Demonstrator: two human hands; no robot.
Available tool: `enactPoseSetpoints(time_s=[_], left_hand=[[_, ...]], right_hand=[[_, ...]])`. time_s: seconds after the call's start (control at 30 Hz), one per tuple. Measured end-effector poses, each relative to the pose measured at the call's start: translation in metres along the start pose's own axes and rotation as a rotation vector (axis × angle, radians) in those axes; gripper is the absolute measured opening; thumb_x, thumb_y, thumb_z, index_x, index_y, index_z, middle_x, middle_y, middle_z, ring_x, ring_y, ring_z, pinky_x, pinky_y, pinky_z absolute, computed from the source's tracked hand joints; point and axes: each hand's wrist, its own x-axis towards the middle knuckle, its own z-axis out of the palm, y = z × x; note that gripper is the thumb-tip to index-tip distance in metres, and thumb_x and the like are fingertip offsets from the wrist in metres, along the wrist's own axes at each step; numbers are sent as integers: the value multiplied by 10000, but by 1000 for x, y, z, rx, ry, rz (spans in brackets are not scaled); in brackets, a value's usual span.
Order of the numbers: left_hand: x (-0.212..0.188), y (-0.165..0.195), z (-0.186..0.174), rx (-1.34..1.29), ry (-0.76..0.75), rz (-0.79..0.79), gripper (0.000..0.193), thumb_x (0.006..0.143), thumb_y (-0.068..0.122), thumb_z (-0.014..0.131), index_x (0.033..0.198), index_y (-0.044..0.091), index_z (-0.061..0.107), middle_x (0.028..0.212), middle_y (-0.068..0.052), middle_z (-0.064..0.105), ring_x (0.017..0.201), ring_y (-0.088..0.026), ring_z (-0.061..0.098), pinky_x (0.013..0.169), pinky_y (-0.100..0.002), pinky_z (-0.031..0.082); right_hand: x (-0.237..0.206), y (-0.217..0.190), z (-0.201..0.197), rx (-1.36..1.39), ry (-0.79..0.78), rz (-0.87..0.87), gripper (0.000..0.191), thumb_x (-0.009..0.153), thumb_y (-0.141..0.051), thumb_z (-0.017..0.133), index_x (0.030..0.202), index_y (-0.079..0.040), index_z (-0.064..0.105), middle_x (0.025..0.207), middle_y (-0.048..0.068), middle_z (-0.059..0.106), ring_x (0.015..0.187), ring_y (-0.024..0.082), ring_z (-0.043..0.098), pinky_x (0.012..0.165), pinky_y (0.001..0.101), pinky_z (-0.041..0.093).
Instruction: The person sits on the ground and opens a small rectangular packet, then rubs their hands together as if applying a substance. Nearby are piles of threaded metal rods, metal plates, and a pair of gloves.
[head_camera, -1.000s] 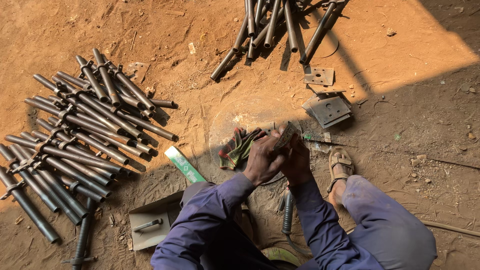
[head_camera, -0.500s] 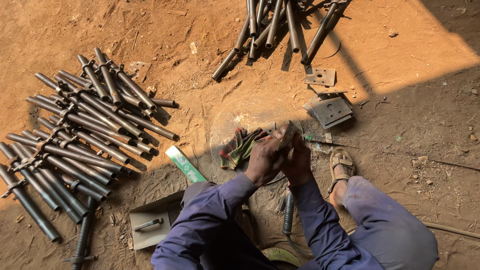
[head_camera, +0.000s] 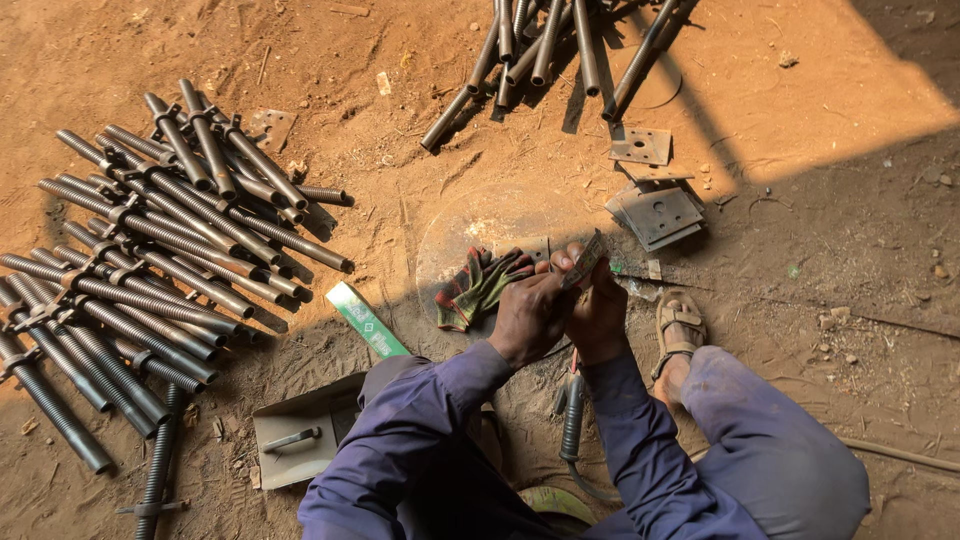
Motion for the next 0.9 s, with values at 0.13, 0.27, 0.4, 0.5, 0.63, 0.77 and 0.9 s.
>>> enactPoseSetpoints(time_s=[0.13, 0.27, 0.4, 0.5, 0.63, 0.77, 0.9], left_hand=[[-2, -3, -2, 17, 49, 36, 101, 966, 147, 670, 974, 50, 644, 820, -138, 666, 752, -331, 689, 637, -440, 542], [-2, -3, -5, 9, 5, -42, 117, 959, 163, 675, 979, 49, 659, 770, -130, 667, 680, -319, 681, 582, -442, 528], [-1, -4, -5, 63, 30, 22, 118, 933, 172, 675, 909, 65, 633, 756, -120, 663, 686, -293, 693, 591, -429, 536], [-2, -5, -5, 80, 67, 95, 112, 986, 173, 668, 956, 65, 654, 755, -121, 656, 716, -319, 689, 618, -433, 541], [-3, -4, -5, 40, 65, 40, 144, 975, 189, 683, 900, 71, 645, 765, -121, 668, 689, -307, 695, 610, -422, 545], [-2, -1, -7, 19, 26, -9, 143, 963, 185, 685, 967, 44, 662, 762, -126, 669, 668, -313, 687, 588, -426, 529], [-2, -1, -6, -2, 83, 96, 144, 981, 189, 683, 912, 70, 640, 822, -113, 686, 740, -301, 706, 642, -409, 555]], right_hand=[[-1, 2, -1, 56, -52, -11, 365, 1132, -407, 602, 1225, -62, 534, 1144, 53, 539, 1236, 240, 503, 1146, 389, 446], [2, 4, -2, -20, -17, 8, 437, 1052, -425, 627, 1254, -49, 533, 1163, 65, 550, 1309, 294, 502, 1128, 424, 447], [4, 6, 0, 71, -89, 25, 350, 1084, -375, 622, 1230, -67, 541, 1186, 60, 557, 1302, 272, 509, 1168, 393, 432], [3, 7, 5, 42, -28, -30, 392, 1101, -401, 621, 1247, -45, 549, 1157, 59, 557, 1270, 253, 512, 1197, 420, 417], [5, 8, 8, 59, -46, -64, 287, 1099, -343, 620, 1225, -88, 587, 1137, 43, 562, 1237, 242, 523, 1205, 436, 396], [6, 7, 7, -76, 21, -4, 398, 1009, -420, 638, 1179, -64, 581, 1109, 48, 571, 1230, 257, 528, 1138, 424, 378], [5, 7, 5, -23, -10, -65, 321, 1088, -382, 618, 1176, -77, 573, 1132, 26, 545, 1230, 216, 519, 1241, 410, 360]])
